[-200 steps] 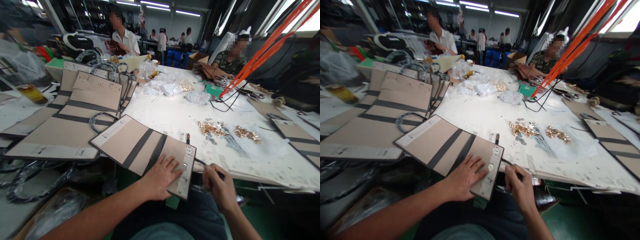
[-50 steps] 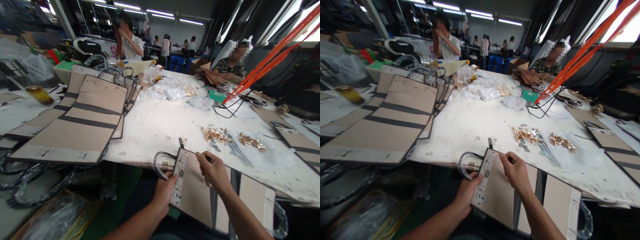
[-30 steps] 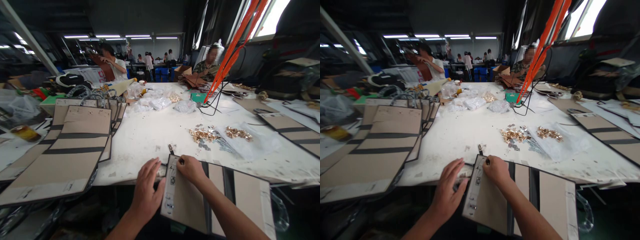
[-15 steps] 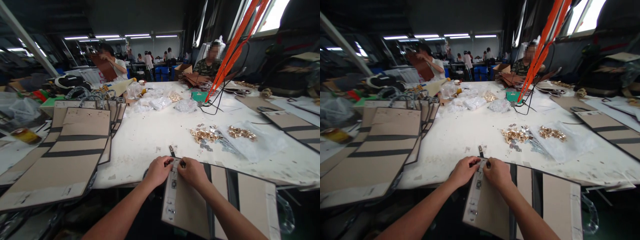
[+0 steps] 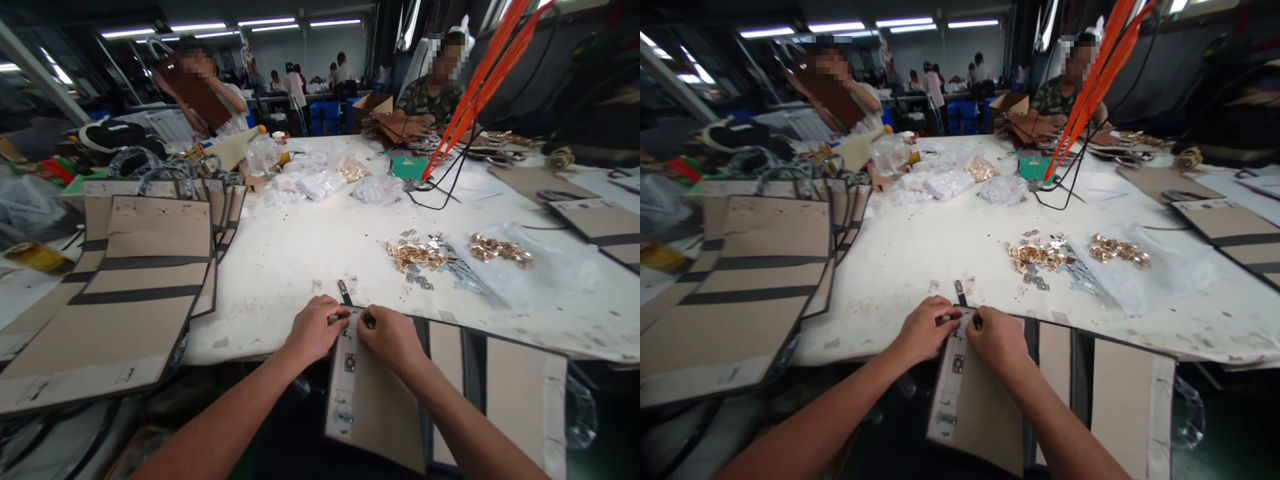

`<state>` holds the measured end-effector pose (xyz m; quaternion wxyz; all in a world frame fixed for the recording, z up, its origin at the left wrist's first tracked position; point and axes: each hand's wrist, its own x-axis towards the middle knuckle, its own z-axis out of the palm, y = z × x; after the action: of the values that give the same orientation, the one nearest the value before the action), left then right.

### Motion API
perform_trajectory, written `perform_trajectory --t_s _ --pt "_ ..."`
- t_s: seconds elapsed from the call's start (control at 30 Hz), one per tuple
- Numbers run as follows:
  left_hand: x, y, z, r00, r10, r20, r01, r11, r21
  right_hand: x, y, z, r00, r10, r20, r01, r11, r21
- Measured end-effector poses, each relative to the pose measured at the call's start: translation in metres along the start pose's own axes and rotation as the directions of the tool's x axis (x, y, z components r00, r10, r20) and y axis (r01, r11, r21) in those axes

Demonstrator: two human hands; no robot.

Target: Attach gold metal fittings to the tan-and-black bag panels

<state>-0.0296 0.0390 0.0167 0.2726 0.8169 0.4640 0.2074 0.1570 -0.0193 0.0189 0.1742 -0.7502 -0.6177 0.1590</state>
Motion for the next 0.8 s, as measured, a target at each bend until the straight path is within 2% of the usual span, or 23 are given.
perform_trajectory --t_s 0.07,0.13,0.23,0.37,0.5,0.8 --pt "-0.006 -0.003 0.004 0.989 0.112 -0.092 -0.107 0.992 0.062 -0.003 0.000 0.002 1.000 -0.007 -0.017 0.007 1.000 -0.008" --pt "-0.014 -0.006 0.007 0.961 0.237 -0.141 -0.213 0.963 0.167 -0.006 0.001 0.004 0.999 -0.023 -0.033 0.023 1.000 -0.006" --pt "-0.025 -0.008 0.009 0.935 0.349 -0.070 -0.314 0.901 0.298 -0.010 0.004 0.006 0.997 -0.059 -0.055 0.059 0.998 0.004" --pt "-0.034 -0.009 0.005 0.931 0.360 0.054 -0.356 0.872 0.336 -0.022 0.007 0.008 0.989 -0.122 -0.079 0.123 0.992 0.012" --pt "-0.037 -0.010 0.001 0.928 0.349 0.130 -0.373 0.859 0.352 -0.038 0.010 0.012 0.979 -0.173 -0.110 0.175 0.985 0.008" --pt "-0.039 -0.012 0.003 0.909 0.386 0.154 -0.412 0.792 0.451 -0.047 0.007 0.021 0.964 -0.202 -0.172 0.197 0.979 -0.043"
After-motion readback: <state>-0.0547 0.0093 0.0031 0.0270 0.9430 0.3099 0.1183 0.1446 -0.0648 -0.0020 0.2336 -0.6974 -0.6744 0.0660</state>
